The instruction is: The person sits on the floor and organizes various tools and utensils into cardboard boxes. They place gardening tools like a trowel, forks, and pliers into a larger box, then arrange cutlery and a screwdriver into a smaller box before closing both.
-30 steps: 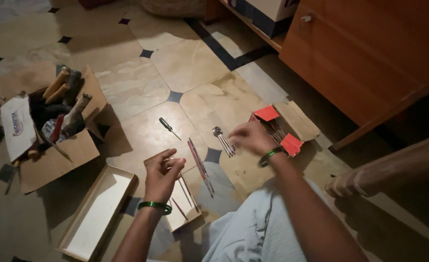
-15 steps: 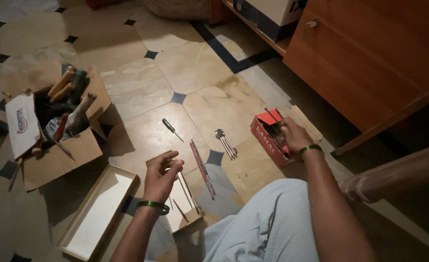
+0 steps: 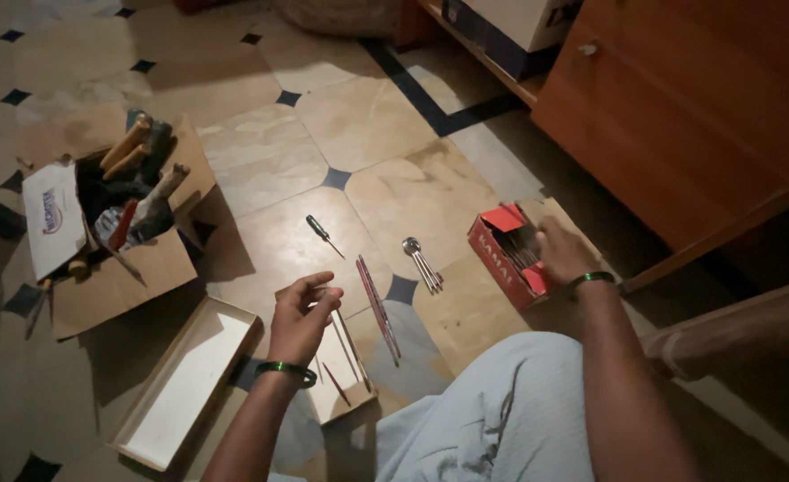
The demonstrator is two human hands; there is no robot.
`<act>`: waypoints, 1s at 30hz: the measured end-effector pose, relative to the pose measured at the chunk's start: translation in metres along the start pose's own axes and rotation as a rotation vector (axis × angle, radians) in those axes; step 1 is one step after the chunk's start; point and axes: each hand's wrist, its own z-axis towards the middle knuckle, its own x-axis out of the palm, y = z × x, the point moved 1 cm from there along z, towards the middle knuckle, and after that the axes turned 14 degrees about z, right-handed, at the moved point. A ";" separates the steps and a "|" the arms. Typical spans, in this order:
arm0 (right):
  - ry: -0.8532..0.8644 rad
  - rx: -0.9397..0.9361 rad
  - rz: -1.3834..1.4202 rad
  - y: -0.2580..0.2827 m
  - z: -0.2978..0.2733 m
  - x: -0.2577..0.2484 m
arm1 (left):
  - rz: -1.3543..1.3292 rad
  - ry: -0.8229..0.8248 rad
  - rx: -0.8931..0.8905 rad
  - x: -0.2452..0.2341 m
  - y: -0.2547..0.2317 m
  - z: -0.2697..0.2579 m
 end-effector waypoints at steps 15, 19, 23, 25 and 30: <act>0.087 0.209 -0.192 -0.060 0.020 0.008 | 0.017 0.001 -0.025 0.000 0.001 0.002; 0.064 0.168 0.032 -0.102 0.052 0.050 | -0.019 0.018 -0.012 0.000 0.000 0.002; -0.132 0.149 0.032 -0.100 0.057 0.059 | -0.012 0.006 -0.016 0.000 0.002 0.002; -0.098 0.157 0.088 -0.085 0.053 0.061 | 0.001 0.002 -0.014 -0.001 0.003 0.002; -0.504 0.147 0.180 -0.087 0.043 0.042 | 0.022 -0.003 -0.027 0.001 0.003 0.004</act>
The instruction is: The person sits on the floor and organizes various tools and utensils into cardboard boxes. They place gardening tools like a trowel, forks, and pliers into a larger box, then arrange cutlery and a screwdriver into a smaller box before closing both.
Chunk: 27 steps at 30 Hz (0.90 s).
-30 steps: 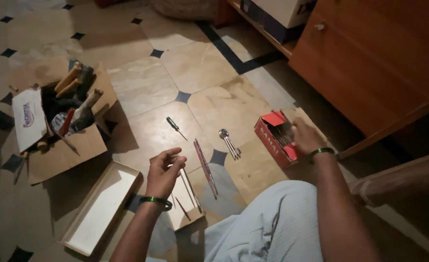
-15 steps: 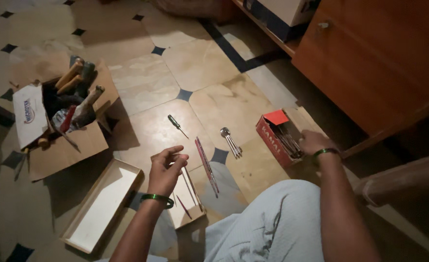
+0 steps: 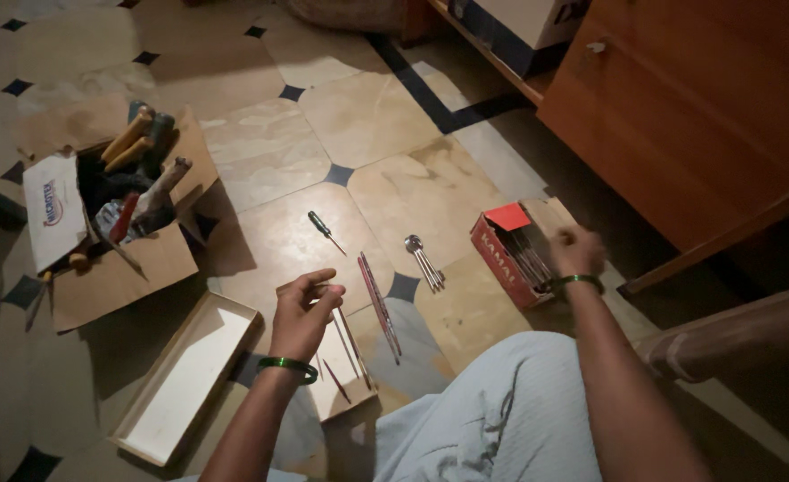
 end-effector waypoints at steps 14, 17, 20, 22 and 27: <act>0.159 0.594 0.313 -0.026 -0.029 -0.063 | -0.021 -0.005 0.015 -0.005 -0.004 -0.001; 0.231 0.678 0.498 0.005 -0.039 -0.071 | -0.037 -0.008 0.002 -0.005 -0.001 -0.001; 0.114 0.626 0.676 0.005 -0.037 -0.058 | -0.062 0.005 -0.010 -0.007 -0.002 0.000; 0.042 0.641 0.729 -0.012 -0.031 -0.047 | -0.056 0.000 -0.006 -0.009 -0.002 0.000; 0.013 0.834 1.318 -0.052 -0.029 -0.041 | -0.031 -0.014 0.004 -0.006 0.000 0.000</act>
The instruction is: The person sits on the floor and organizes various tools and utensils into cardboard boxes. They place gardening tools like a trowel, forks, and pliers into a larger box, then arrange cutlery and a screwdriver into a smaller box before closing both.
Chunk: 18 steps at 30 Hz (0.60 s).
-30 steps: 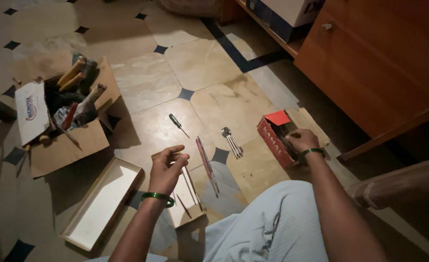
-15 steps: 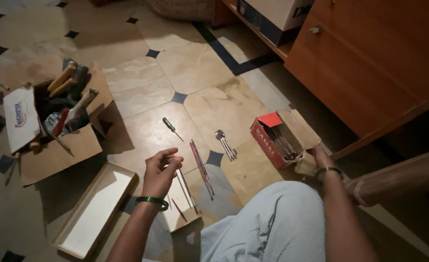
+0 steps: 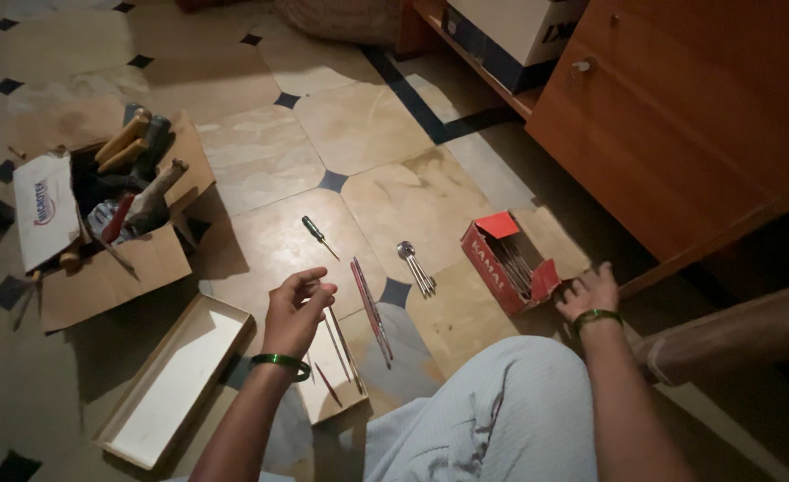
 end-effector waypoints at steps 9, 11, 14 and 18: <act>0.244 -0.120 -0.121 0.001 -0.054 0.042 | 0.000 -0.001 -0.011 0.001 0.004 0.002; 0.264 -0.265 -0.487 -0.006 -0.063 0.052 | -0.007 0.002 -0.029 0.000 0.004 0.002; 0.472 -0.557 -1.018 -0.013 -0.066 0.063 | -0.013 0.010 -0.016 0.000 0.003 0.002; 0.630 -0.730 -1.241 -0.020 -0.055 0.060 | -0.001 0.013 0.001 0.000 0.001 0.002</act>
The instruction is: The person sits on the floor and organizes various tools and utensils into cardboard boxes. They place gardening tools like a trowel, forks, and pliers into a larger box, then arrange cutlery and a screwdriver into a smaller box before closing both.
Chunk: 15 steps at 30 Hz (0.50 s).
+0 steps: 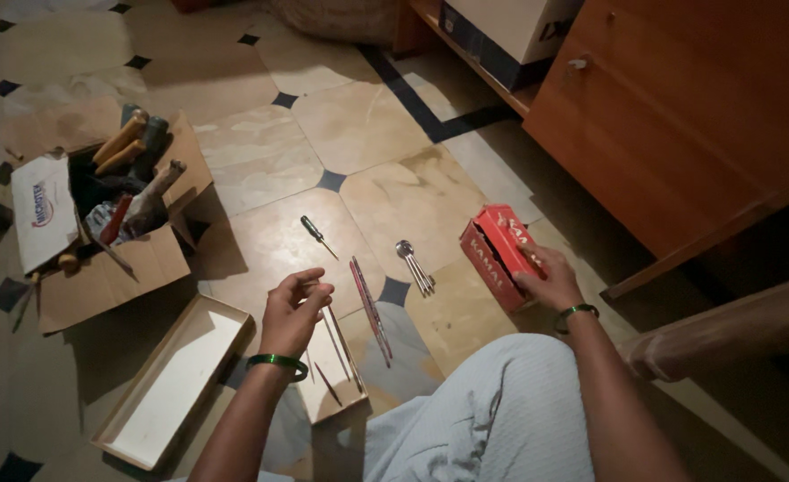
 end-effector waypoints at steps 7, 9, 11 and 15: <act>0.045 -0.118 -0.379 -0.009 0.003 0.012 | -0.011 -0.015 -0.012 -0.004 -0.001 -0.002; 0.031 -0.051 -0.400 0.003 0.005 0.018 | -0.018 -0.017 -0.008 -0.004 -0.002 -0.002; 0.029 0.147 -0.459 0.022 0.009 0.023 | -0.014 -0.030 -0.002 -0.005 -0.003 -0.003; 0.075 0.055 -0.523 0.075 0.015 0.031 | -0.012 -0.030 -0.002 -0.005 -0.001 -0.002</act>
